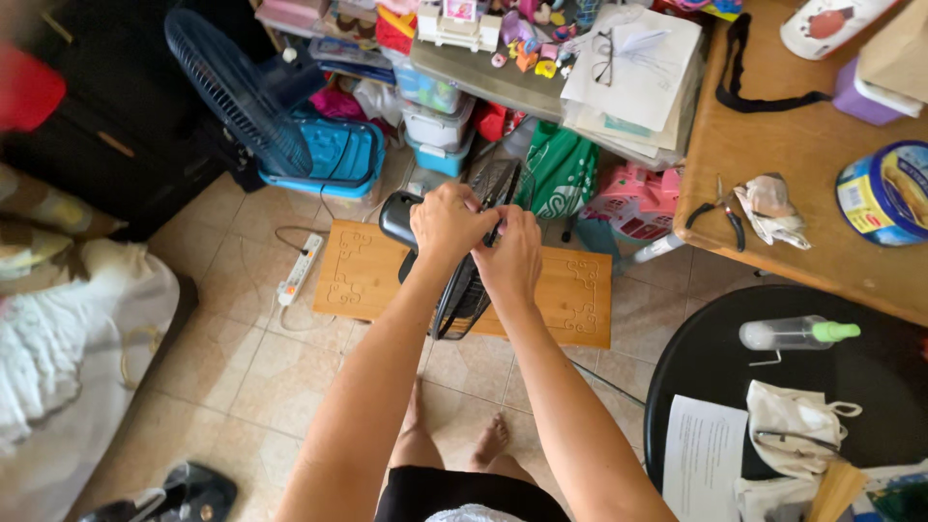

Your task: The person assembles a black electric fan on a small wooden table. They attach the front wire cage, align and secure the fan blades to the motor hub, and then fit the rear wire cage, tightening the central nut to lock the assembly.

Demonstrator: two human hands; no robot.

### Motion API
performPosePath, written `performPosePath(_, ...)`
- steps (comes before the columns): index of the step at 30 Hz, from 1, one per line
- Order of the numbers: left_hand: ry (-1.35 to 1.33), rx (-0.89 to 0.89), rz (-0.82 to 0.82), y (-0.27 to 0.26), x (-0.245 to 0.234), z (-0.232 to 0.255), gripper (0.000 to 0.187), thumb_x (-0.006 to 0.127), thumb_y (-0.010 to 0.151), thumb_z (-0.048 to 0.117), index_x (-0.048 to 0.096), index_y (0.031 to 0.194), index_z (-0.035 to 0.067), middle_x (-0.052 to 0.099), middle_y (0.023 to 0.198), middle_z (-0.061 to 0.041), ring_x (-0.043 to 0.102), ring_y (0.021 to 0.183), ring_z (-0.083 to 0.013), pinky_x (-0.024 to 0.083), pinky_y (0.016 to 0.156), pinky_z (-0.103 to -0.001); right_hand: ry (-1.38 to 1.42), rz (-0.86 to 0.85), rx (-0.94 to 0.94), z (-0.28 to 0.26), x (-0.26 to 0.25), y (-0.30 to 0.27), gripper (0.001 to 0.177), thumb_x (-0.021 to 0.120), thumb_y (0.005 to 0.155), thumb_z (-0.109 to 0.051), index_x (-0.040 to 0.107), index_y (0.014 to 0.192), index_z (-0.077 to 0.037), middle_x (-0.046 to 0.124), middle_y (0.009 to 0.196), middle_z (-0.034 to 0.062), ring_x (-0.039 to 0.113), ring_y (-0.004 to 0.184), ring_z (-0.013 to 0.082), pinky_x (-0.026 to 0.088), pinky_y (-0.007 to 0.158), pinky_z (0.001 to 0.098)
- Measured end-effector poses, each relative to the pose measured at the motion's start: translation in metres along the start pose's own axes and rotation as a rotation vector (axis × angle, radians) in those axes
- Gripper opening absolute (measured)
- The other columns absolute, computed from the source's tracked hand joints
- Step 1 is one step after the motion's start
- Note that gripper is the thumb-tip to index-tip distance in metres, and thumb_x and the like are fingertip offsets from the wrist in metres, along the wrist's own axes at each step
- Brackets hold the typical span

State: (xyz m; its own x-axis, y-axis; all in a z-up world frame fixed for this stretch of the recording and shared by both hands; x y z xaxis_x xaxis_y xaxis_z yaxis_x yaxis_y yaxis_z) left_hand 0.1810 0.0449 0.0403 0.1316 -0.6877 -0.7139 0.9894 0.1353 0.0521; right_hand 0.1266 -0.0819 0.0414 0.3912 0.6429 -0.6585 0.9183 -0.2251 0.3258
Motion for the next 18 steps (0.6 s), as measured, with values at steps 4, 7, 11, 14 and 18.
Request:
performPosePath(4, 0.051, 0.037, -0.077, 0.008, 0.001, 0.004, 0.036, 0.083, 0.064, 0.047, 0.079, 0.075, 0.013, 0.076, 0.076, -0.011, 0.073, 0.079, -0.0321, 0.052, 0.082, -0.046, -0.043, 0.016, 0.104, 0.001, 0.002, 0.014, 0.022, 0.083, 0.076, -0.019, 0.069, 0.092, -0.011, 0.065, 0.092, 0.006, 0.062, 0.094, 0.0297, 0.052, 0.078, 0.0454)
performPosePath(7, 0.057, 0.057, -0.147, 0.015, 0.001, 0.0, 0.038, 0.084, 0.062, 0.048, 0.08, 0.076, 0.013, 0.076, 0.076, -0.012, 0.073, 0.08, -0.0323, 0.053, 0.082, -0.045, -0.1, -0.005, 0.179, -0.001, 0.005, 0.013, 0.021, 0.083, 0.075, -0.022, 0.07, 0.088, -0.011, 0.065, 0.089, 0.0062, 0.062, 0.093, 0.031, 0.052, 0.076, 0.0467)
performPosePath(11, 0.02, 0.076, -0.24, 0.022, 0.003, -0.003, 0.036, 0.082, 0.057, 0.044, 0.078, 0.074, 0.013, 0.077, 0.075, -0.009, 0.075, 0.077, -0.0301, 0.057, 0.08, -0.041, -0.193, -0.057, 0.217, -0.002, 0.009, 0.007, 0.031, 0.087, 0.073, -0.031, 0.07, 0.084, -0.008, 0.065, 0.086, 0.0077, 0.062, 0.09, 0.0321, 0.052, 0.071, 0.0482)
performPosePath(14, 0.0, 0.159, -0.254, 0.025, 0.006, -0.002, 0.032, 0.079, 0.066, 0.046, 0.081, 0.077, 0.015, 0.077, 0.077, -0.006, 0.075, 0.077, -0.0299, 0.058, 0.077, -0.041, -0.143, -0.017, 0.27, 0.002, 0.01, 0.005, 0.029, 0.085, 0.071, -0.03, 0.072, 0.086, -0.01, 0.065, 0.086, 0.0073, 0.064, 0.086, 0.0299, 0.052, 0.071, 0.0464)
performPosePath(18, -0.088, 0.239, -0.301, 0.048, 0.01, -0.023, 0.042, 0.076, 0.077, 0.054, 0.077, 0.098, 0.017, 0.079, 0.095, -0.003, 0.076, 0.089, -0.0233, 0.058, 0.081, -0.04, -0.093, 0.065, 0.299, 0.008, 0.014, 0.006, 0.03, 0.086, 0.075, -0.032, 0.072, 0.087, -0.009, 0.063, 0.084, 0.0082, 0.065, 0.081, 0.0286, 0.051, 0.069, 0.0444)
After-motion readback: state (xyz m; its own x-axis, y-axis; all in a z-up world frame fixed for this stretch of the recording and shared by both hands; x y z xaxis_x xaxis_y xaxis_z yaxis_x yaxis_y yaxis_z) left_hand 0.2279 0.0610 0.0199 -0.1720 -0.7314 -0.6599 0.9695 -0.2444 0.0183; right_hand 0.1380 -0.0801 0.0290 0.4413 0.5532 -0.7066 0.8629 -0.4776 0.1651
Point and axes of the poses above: each hand's wrist, its own y-axis towards the middle knuckle, its own x-axis out of the palm, z = x × y, the point moved 7 cm from there along y, towards the middle knuckle
